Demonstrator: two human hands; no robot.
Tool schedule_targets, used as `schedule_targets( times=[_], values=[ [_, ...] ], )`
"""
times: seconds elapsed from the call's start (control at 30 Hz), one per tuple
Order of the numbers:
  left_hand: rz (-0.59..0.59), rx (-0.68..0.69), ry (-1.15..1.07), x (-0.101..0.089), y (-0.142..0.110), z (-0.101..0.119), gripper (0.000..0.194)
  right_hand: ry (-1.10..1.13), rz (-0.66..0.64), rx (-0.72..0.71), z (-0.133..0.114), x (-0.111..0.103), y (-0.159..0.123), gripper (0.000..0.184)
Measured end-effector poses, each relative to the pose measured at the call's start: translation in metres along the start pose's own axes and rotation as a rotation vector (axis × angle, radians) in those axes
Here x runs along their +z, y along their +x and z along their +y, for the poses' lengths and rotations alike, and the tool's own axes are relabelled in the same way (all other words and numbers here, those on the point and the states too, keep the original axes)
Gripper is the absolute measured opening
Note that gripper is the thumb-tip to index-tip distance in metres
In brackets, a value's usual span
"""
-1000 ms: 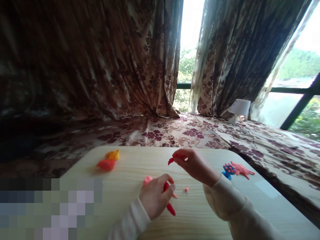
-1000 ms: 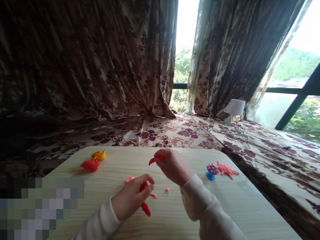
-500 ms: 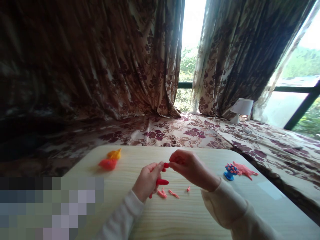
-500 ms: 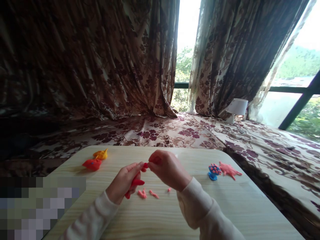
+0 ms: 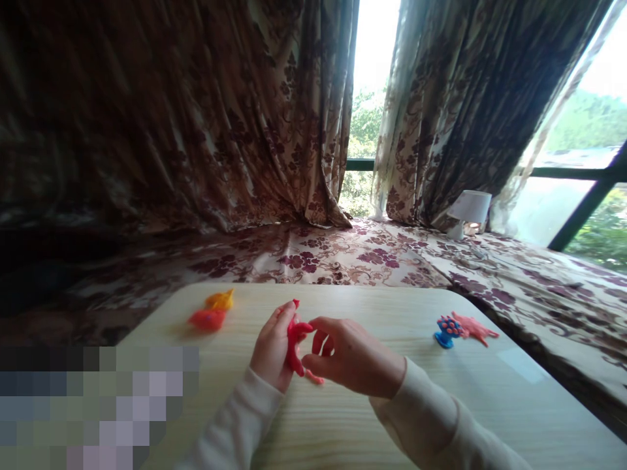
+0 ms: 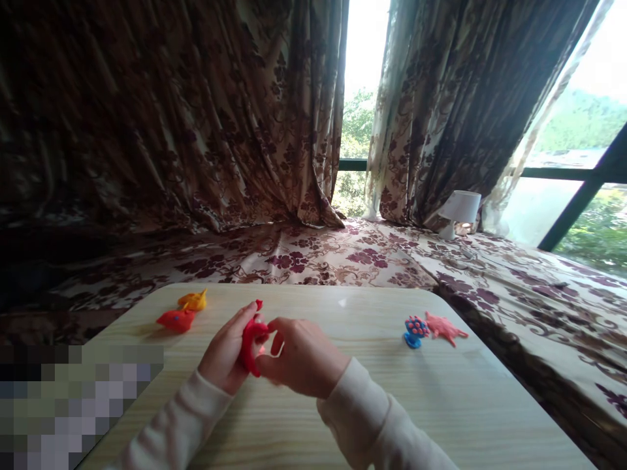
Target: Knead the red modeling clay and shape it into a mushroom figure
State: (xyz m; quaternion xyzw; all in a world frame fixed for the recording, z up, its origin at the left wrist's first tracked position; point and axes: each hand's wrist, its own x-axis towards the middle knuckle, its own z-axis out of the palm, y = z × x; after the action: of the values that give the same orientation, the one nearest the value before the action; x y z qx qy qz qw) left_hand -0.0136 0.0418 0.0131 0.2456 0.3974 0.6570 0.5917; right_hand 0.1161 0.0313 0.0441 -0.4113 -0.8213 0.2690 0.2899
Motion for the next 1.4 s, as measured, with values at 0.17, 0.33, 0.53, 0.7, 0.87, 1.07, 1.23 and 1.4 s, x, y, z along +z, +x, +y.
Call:
schedule_targets(
  times=[0.17,0.33,0.53,0.7,0.87,1.07,1.23,1.4],
  values=[
    [0.035,-0.069,-0.057,0.001,-0.001,-0.004,0.01,0.038,0.014,0.011,-0.002,0.011,0.0,0.016],
    [-0.01,-0.099,-0.101,0.007,-0.007,-0.001,0.015,0.026,0.132,0.053,-0.003,0.021,0.002,0.006],
    [0.032,-0.052,-0.104,0.007,-0.003,0.002,0.017,-0.092,0.134,0.066,-0.006,0.02,0.002,0.008],
    [0.123,-0.059,-0.092,-0.006,0.007,0.014,0.015,-0.279,-0.056,-0.011,-0.009,0.015,-0.009,0.008],
    [0.076,-0.158,-0.092,-0.002,0.003,0.022,0.017,-0.459,-0.214,-0.045,-0.008,0.032,-0.018,0.012],
    [0.009,-0.186,-0.138,0.0,0.004,0.019,0.022,-0.503,-0.229,-0.04,-0.019,0.001,-0.02,0.017],
    [-0.067,-0.2,-0.159,0.001,-0.001,0.02,0.044,-0.445,-0.091,-0.011,-0.02,-0.023,-0.013,0.009],
    [-0.136,-0.244,-0.165,0.005,-0.007,0.019,0.052,-0.383,0.139,-0.068,-0.019,-0.016,-0.003,0.018]
  ],
)
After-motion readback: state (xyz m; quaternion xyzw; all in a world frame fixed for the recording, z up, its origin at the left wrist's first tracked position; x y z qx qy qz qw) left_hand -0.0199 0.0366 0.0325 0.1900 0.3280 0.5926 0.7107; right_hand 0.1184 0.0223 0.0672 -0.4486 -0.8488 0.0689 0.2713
